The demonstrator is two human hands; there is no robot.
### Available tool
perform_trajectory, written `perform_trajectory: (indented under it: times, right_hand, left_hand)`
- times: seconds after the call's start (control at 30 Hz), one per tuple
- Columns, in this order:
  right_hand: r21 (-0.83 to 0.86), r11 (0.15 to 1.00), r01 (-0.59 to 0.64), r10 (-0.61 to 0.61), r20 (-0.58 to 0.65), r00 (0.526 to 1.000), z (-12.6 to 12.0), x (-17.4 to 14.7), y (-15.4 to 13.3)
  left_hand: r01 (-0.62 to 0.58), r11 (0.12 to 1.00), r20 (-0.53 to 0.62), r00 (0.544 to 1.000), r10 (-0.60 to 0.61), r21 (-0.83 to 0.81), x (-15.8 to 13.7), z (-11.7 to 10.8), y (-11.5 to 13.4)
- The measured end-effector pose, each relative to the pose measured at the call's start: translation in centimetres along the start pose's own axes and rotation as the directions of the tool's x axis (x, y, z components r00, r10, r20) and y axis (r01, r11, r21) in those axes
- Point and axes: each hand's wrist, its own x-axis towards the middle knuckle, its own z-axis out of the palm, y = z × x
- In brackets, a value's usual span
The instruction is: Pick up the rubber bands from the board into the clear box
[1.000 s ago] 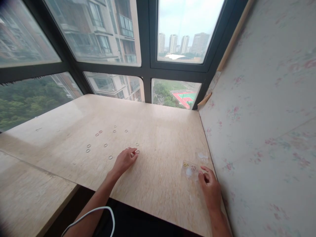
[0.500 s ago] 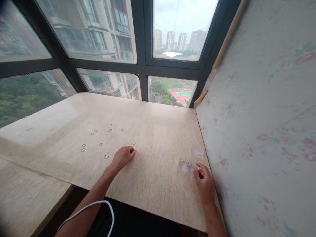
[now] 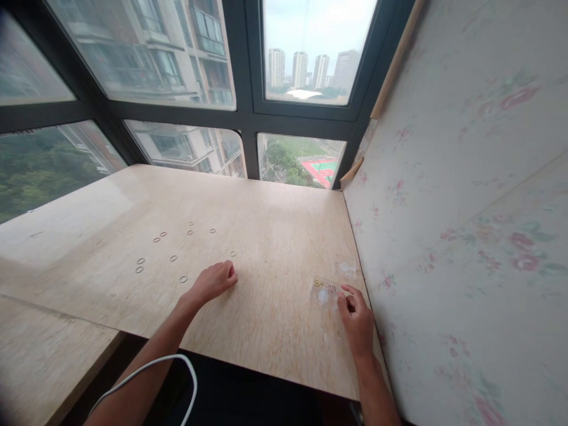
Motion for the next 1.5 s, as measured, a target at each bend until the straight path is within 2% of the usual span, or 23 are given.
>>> perform_trajectory:
  times: [0.17,0.27,0.4,0.5,0.63,0.73,1.07,1.27,1.5]
  right_hand:
    - [0.038,0.999,0.014,-0.012,-0.030,0.999,0.0,0.0,-0.1]
    - [0.068,0.998,0.003,-0.001,-0.033,0.999,0.1,0.0,0.0]
    - [0.103,0.995,0.002,0.001,-0.033,0.999,0.2,0.0,0.1]
    - [0.121,0.993,0.007,-0.003,-0.029,1.000,0.2,0.0,0.2]
    - [0.137,0.991,-0.002,0.006,-0.032,0.999,0.1,0.0,0.0]
    - [0.146,0.989,-0.004,0.009,-0.032,0.999,0.0,0.0,-0.1]
    - [0.155,0.988,0.017,-0.014,-0.021,1.000,-0.2,-0.1,-0.2]
    - [0.161,0.987,0.002,0.000,-0.013,1.000,-0.1,-0.1,-0.2]
    - [0.144,0.990,0.002,0.000,-0.015,1.000,-0.2,-0.1,-0.4]
  left_hand:
    - [-0.043,0.995,0.012,0.999,0.044,-0.094,-0.4,-0.2,0.9]
    - [-0.141,0.962,-0.001,0.989,0.145,-0.232,-0.4,-0.4,2.7]
    - [-0.310,0.862,-0.060,0.948,0.313,-0.400,-0.1,0.3,6.9]
    - [-0.395,0.799,-0.093,0.912,0.399,-0.454,0.1,1.7,10.8]
    - [-0.453,0.776,-0.091,0.882,0.463,-0.438,0.2,3.9,15.1]
    - [-0.469,0.779,-0.076,0.872,0.484,-0.416,0.3,4.8,16.9]
    - [-0.490,0.797,-0.024,0.857,0.515,-0.354,0.8,4.5,17.9]
    - [-0.479,0.792,-0.065,0.867,0.494,-0.379,0.9,4.5,17.2]
    - [-0.501,0.767,-0.105,0.857,0.505,-0.400,0.8,4.5,17.0]
